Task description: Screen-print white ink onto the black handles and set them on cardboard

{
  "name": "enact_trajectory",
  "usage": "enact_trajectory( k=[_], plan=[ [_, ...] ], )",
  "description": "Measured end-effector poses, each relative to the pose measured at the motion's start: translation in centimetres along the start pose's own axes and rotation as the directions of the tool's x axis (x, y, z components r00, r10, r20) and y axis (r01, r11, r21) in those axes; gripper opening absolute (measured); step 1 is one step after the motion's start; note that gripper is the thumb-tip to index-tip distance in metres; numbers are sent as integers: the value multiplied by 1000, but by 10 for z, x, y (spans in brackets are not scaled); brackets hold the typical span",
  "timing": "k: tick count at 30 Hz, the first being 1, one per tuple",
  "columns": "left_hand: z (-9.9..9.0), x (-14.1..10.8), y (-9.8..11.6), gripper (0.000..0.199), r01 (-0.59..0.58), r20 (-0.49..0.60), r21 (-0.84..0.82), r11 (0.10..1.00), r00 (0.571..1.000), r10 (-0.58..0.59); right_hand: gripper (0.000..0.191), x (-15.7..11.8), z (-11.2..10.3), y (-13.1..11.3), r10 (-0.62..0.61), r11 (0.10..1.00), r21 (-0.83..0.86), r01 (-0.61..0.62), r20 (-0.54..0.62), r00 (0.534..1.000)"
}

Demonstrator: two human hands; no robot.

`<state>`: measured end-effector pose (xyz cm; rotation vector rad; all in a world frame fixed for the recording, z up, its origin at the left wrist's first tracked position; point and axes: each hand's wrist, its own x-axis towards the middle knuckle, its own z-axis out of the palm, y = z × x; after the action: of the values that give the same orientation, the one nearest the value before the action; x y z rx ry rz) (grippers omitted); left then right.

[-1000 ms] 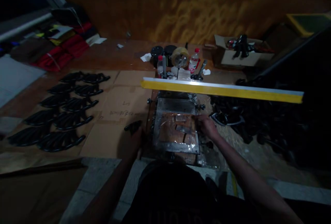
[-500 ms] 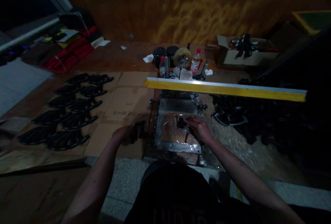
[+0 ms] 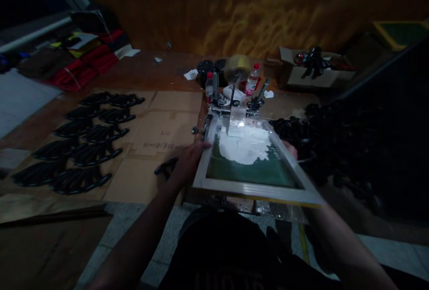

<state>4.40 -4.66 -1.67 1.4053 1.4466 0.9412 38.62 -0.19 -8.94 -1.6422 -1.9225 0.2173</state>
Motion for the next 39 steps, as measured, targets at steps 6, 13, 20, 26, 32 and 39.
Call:
enact_trajectory(
  k=[6,13,20,26,32,39],
  plan=[
    [32,-15,-85,67,192,92,94,977,975,-201,63,61,7,-49,-109,990,-94,108,1,994],
    [40,-7,-108,64,215,99,149,965,968,-231,18,26,26,-109,-190,908,-195,371,598,779],
    [40,-9,-102,61,230,87,104,968,967,-239,23,4,10,-93,-446,833,45,551,643,623],
    [38,-11,-98,60,205,62,68,976,976,-210,24,-24,27,-86,-524,801,6,599,493,695],
    [33,-13,-85,64,233,91,47,971,968,-236,36,5,20,-92,-423,892,63,448,466,777],
    [5,-5,-11,52,158,-33,20,987,987,-157,40,98,-35,-47,44,983,-179,-40,21,999]
  ],
)
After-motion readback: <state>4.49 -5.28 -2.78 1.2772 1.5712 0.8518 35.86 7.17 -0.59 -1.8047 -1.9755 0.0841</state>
